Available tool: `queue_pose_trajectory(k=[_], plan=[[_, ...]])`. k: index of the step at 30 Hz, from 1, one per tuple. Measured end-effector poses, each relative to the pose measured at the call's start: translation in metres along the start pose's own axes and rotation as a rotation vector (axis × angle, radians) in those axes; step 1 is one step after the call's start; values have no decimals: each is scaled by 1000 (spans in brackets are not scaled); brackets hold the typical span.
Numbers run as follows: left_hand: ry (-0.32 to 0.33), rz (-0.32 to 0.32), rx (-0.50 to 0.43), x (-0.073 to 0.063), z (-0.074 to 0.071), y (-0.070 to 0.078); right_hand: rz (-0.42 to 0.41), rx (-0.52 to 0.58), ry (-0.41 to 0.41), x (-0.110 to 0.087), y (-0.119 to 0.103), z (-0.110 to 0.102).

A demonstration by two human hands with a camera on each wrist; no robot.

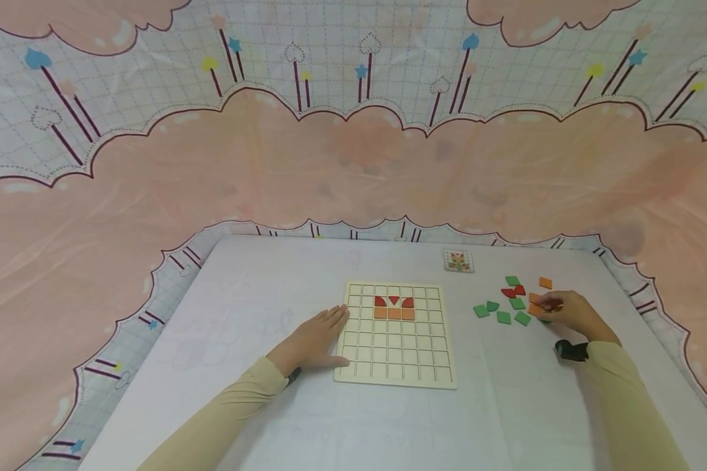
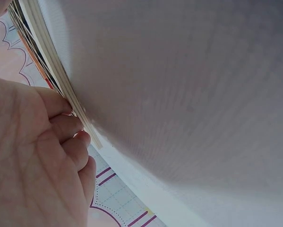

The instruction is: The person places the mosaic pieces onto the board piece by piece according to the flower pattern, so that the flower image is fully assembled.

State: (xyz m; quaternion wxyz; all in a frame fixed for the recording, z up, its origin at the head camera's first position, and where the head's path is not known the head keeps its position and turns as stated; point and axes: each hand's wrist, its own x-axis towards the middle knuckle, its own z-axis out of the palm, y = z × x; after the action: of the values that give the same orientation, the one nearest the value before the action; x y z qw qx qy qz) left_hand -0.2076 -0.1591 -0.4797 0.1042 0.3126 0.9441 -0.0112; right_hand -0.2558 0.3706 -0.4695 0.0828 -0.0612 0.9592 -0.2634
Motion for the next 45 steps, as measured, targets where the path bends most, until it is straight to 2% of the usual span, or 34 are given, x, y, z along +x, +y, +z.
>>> queue_pose_trajectory(k=[16,29,33,38,45], plan=[[-2,-9,4,1,2,-1,30,-33,-43,4,1,1],[2,-9,12,2,4,-1,10,-23,-8,-1,-2,2],[7,-5,10,1,4,-1,4,-4,13,0,-6,3],[2,-6,9,1,3,-1,-63,-12,54,4,-15,8],[4,-10,-8,0,-1,1,-117,38,37,10,-44,16]])
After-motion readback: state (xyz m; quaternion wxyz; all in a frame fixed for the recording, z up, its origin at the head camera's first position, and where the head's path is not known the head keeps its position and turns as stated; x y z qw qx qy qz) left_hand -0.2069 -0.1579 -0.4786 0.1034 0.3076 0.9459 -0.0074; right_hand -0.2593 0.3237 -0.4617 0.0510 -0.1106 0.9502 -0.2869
